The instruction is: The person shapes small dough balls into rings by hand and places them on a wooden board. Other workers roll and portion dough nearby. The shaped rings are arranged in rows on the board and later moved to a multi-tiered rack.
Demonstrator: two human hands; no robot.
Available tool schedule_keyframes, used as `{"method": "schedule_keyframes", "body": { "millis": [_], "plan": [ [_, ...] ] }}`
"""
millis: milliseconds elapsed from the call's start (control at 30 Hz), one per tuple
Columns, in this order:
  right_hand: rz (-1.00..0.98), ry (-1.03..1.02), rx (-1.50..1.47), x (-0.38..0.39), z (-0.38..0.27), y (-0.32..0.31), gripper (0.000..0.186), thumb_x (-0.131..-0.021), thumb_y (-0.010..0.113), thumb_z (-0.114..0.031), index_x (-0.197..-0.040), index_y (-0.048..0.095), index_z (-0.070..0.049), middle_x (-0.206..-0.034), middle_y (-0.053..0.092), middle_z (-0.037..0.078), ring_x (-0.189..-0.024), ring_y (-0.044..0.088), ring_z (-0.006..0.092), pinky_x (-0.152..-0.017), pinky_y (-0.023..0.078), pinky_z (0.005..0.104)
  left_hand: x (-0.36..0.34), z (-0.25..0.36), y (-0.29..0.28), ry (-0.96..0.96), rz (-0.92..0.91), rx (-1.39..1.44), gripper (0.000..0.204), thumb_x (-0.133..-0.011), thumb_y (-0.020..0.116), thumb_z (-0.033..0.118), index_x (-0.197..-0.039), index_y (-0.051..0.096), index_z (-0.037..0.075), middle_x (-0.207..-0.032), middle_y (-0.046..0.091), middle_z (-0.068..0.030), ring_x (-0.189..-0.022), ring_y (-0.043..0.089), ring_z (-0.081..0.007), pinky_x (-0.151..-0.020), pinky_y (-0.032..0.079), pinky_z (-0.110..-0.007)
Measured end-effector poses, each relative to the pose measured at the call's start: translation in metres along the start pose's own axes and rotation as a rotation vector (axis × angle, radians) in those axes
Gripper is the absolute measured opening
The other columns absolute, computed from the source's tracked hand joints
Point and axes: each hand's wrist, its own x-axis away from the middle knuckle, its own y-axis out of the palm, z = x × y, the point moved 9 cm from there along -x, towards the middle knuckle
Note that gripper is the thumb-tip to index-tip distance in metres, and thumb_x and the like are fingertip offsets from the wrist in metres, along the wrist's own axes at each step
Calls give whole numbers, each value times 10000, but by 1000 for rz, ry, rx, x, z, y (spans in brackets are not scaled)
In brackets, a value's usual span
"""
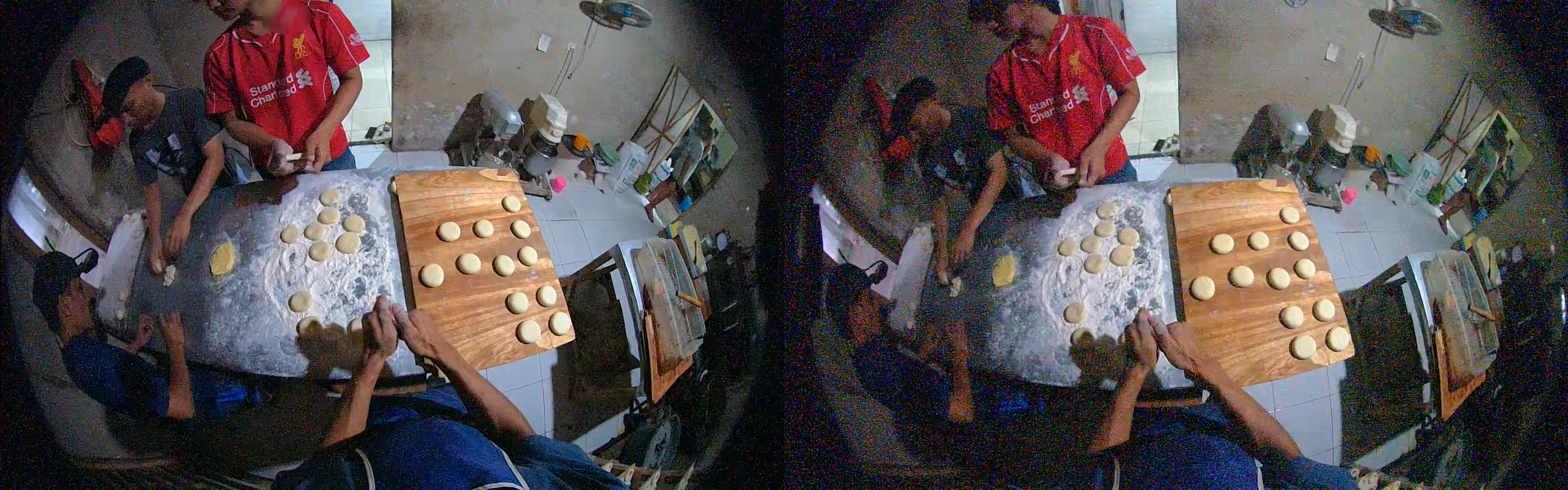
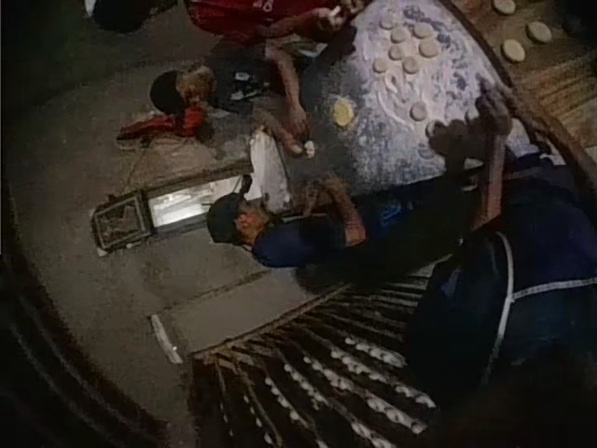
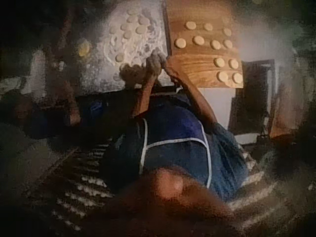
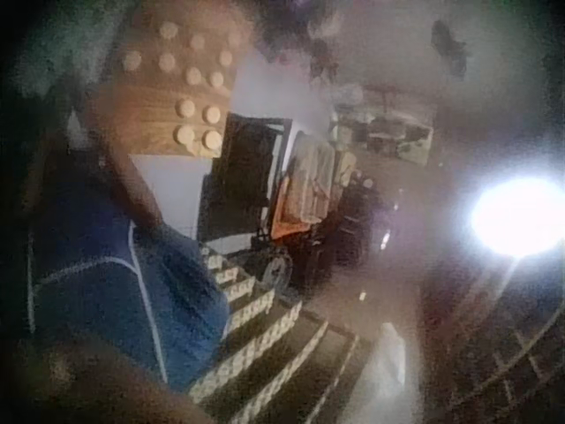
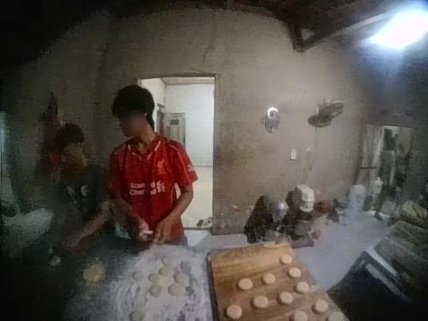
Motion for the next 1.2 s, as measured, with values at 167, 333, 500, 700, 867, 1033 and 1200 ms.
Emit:
{"method": "schedule_keyframes", "body": {
  "millis": [167, 333, 500, 700, 867, 1033, 1200],
  "plan": [
    [255, -315, -393, 14, -6, -19, 656, -964, 338, -488, -745, 604, 70, -646, 575, 276, -600, 579, 401, -591, 436, 482, 10, -3, 2, 370, 359, 374, 390, -988, 345, 398, -801, 456, 74, -632, 487, -100, -582, 530, -241, -566, 406, -362],
    [73, -203, 22, 18, -21, -23, 646, -971, 358, -488, -715, 563, 69, -603, 531, 237, -542, 514, 338, -553, 416, 450, 20, 6, 3, 363, 388, 294, 364, -990, 386, 392, -743, 415, 127, -622, 395, 2, -534, 439, -175, -558, 388, -326],
    [61, -179, -77, 22, -14, -17, 677, -972, 339, -508, -693, 598, 52, -583, 541, 231, -538, 541, 333, -536, 422, 441, -4, -79, 31, 262, 363, 17, 302, -964, 465, 312, -1056, 493, 26, -963, 496, -145, -825, 503, -296, -755, 413, -427],
    [235, -320, -156, 34, -40, -16, 670, -969, 343, -485, -735, 666, 54, -634, 600, 261, -569, 594, 376, -574, 447, 474, 31, 1, -6, 522, 482, 108, 309, -935, 475, 324, -813, 421, 45, -678, 380, -74, -606, 394, -255, -579, 353, -388],
    [130, -234, 21, 31, -33, 8, 743, -968, 253, -559, -675, 594, 33, -578, 539, 246, -562, 546, 410, -557, 427, 465, 12, -43, 6, 418, 251, 181, 418, -977, 403, 414, -785, 459, 46, -690, 553, -141, -700, 594, -233, -607, 409, -418],
    [106, -226, 63, 24, -29, 21, 558, -954, 382, -470, -797, 662, -13, -663, 598, 258, -601, 585, 424, -571, 449, 477, 14, -77, -8, 437, 381, 369, 294, -976, 444, 294, -865, 506, 29, -794, 579, -120, -803, 567, -277, -692, 418, -383],
    [28, -90, 113, 19, -47, 39, 618, -940, 379, -517, -771, 692, -11, -667, 624, 240, -642, 617, 419, -609, 478, 469, 3, -95, -6, 210, 113, 670, 262, -983, 404, 260, -902, 491, 26, -852, 516, -79, -806, 498, -233, -707, 395, -391]
  ]
}}
